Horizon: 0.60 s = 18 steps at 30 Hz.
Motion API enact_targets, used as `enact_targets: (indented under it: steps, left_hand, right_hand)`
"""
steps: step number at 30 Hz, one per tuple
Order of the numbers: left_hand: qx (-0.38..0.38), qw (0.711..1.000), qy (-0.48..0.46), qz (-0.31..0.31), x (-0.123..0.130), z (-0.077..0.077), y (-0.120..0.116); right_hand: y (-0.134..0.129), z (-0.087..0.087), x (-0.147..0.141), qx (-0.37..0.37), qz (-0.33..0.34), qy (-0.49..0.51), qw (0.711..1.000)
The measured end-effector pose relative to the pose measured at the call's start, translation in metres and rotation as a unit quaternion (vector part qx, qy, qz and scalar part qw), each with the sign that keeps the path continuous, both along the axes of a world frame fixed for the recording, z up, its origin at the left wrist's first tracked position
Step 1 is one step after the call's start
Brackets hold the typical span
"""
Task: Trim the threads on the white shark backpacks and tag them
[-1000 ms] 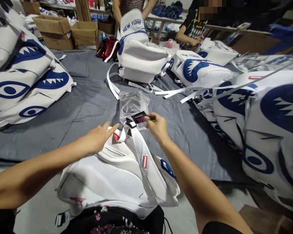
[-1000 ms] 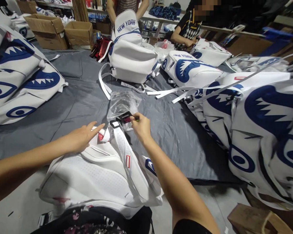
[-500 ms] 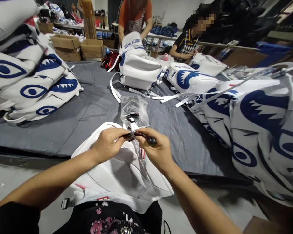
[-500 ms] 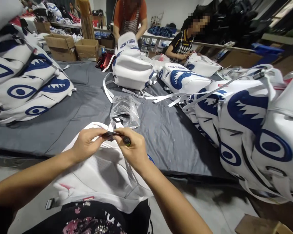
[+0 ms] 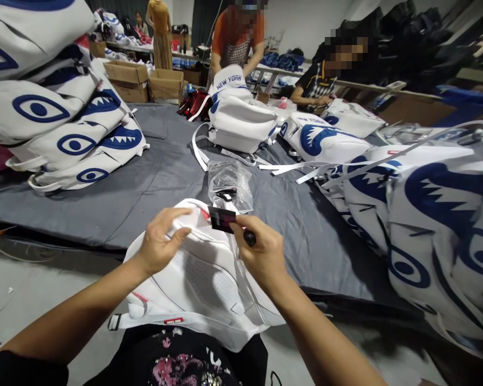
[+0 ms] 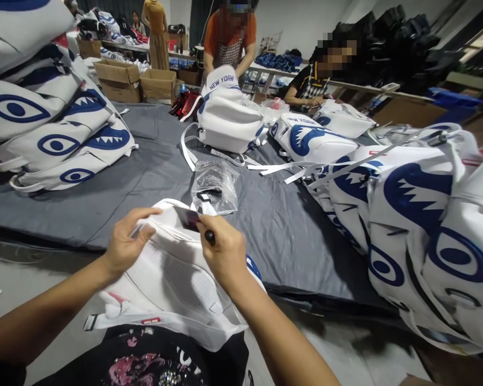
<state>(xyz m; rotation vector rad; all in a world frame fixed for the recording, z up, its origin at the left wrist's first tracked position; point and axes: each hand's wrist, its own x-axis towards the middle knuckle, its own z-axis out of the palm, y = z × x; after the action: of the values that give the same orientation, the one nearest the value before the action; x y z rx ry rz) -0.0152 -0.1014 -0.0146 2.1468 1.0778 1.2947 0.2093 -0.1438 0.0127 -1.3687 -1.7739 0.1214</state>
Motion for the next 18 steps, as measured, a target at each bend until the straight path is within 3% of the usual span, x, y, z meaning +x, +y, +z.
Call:
enact_targets:
  steps: [3, 5, 7, 10, 14, 18]
  left_hand:
    - [-0.102, 0.979, 0.146, 0.097, -0.025, -0.014, 0.012]
    - [-0.183, 0.952, 0.228, 0.088, -0.034, -0.028, 0.017]
    - [-0.219, 0.939, 0.255, 0.069, -0.038, -0.041, 0.018]
    - [-0.188, 0.953, 0.227, 0.069, -0.04, -0.054, 0.014]
    - [-0.146, 0.968, 0.2, 0.047, -0.046, -0.057, 0.006]
    - [-0.082, 0.977, 0.193, 0.036, -0.055, -0.061, -0.001]
  right_hand:
    - [0.013, -0.005, 0.003, -0.139, -0.034, -0.141, 0.98]
    - [0.024, -0.007, -0.003, -0.233, -0.034, -0.229, 0.944]
    - [0.034, -0.004, -0.013, -0.277, -0.033, -0.293, 0.914]
    - [0.043, 0.005, -0.025, -0.299, -0.026, -0.354, 0.886]
    - [0.041, 0.014, -0.029, -0.31, -0.02, -0.384, 0.87]
    - [0.039, 0.003, -0.039, -0.344, 0.077, -0.402, 0.845]
